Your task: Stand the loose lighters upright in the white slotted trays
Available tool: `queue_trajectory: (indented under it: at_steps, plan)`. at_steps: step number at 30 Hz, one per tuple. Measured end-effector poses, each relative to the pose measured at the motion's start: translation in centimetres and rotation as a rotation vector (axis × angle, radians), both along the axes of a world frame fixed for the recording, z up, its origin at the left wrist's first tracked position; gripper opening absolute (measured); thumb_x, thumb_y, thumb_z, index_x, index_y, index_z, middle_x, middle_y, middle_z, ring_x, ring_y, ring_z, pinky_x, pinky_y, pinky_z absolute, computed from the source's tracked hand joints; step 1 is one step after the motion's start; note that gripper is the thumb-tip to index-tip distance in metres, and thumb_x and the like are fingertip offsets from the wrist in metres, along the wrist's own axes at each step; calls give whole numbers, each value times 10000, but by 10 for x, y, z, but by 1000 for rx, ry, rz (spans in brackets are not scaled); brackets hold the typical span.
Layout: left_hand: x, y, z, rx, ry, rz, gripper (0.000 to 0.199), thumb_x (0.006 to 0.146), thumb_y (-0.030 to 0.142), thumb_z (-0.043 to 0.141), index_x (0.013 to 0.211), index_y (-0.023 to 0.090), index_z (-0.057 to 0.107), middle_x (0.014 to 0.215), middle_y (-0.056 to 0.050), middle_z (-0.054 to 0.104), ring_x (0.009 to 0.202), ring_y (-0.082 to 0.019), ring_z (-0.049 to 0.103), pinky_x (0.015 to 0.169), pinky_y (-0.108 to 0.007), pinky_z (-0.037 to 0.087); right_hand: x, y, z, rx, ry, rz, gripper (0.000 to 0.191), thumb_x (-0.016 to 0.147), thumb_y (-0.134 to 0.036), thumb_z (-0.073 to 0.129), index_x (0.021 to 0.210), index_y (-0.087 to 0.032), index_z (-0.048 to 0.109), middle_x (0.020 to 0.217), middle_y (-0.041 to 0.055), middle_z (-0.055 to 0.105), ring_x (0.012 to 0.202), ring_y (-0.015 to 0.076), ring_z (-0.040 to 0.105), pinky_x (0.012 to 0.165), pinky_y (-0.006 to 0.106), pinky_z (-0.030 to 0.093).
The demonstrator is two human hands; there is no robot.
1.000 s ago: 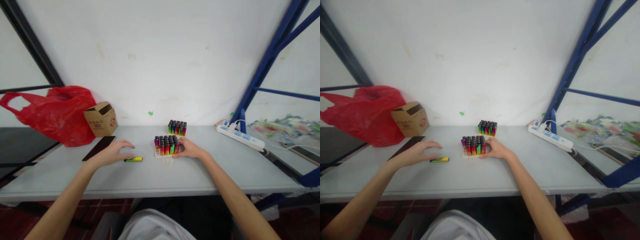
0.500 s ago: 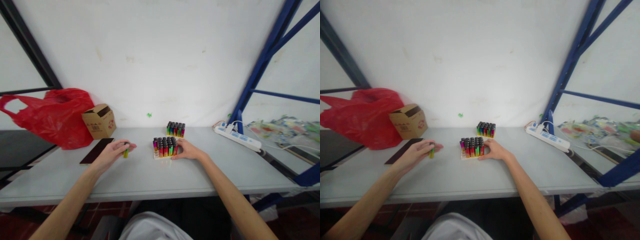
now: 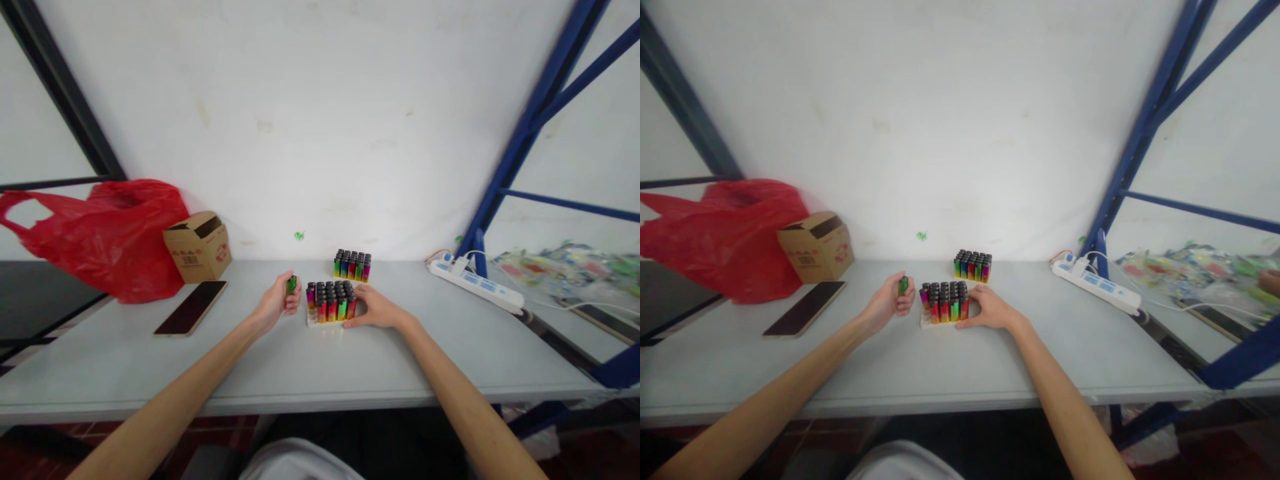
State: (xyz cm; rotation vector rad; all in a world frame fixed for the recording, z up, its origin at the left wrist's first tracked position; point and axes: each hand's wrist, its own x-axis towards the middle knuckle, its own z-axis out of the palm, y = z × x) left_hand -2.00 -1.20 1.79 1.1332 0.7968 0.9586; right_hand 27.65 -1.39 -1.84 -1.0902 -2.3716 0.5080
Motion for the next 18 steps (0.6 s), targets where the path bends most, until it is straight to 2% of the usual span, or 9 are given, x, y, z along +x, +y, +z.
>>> queue_trajectory:
  at_steps: [2, 7, 12, 14, 18]
  plan:
    - [-2, -2, -3, 8, 11, 17, 450, 1005, 481, 407, 648, 210, 440, 560, 77, 228, 449, -88, 209, 422, -188, 255, 0, 0, 0, -3, 1, -4, 604, 739, -588, 914, 1145, -173, 749, 1085, 94, 675, 1029, 300, 612, 983, 450, 495]
    - [-4, -4, -7, 32, 52, 100, 393, 964, 402, 408, 616, 220, 403, 530, 84, 170, 442, -88, 116, 415, -193, 139, 0, 0, 0, -11, -8, -9, 588, 742, -594, 908, 1116, -169, 747, 1051, 88, 665, 1007, 297, 608, 964, 446, 497]
    - [-2, -5, -10, 27, 72, 119, 358, 939, 396, 436, 629, 221, 396, 534, 83, 181, 437, -83, 124, 426, -194, 127, 1, -1, 1, -11, -9, -18, 590, 733, -596, 914, 1106, -170, 744, 1071, 93, 666, 1008, 298, 603, 964, 448, 498]
    - [-2, -6, -10, 16, 70, 111, 392, 959, 464, 451, 657, 217, 416, 548, 86, 199, 437, -76, 138, 432, -186, 128, 1, -1, 0, -11, -2, -13, 589, 734, -599, 913, 1107, -175, 747, 1085, 95, 670, 1017, 299, 606, 970, 449, 497]
    - [-5, -7, -7, 21, 34, 67, 543, 960, 707, 397, 794, 205, 521, 556, 83, 283, 429, -83, 222, 432, -186, 179, 1, 1, -3, -3, 14, -11, 618, 727, -604, 916, 1148, -186, 742, 1103, 90, 670, 1027, 298, 612, 984, 455, 495]
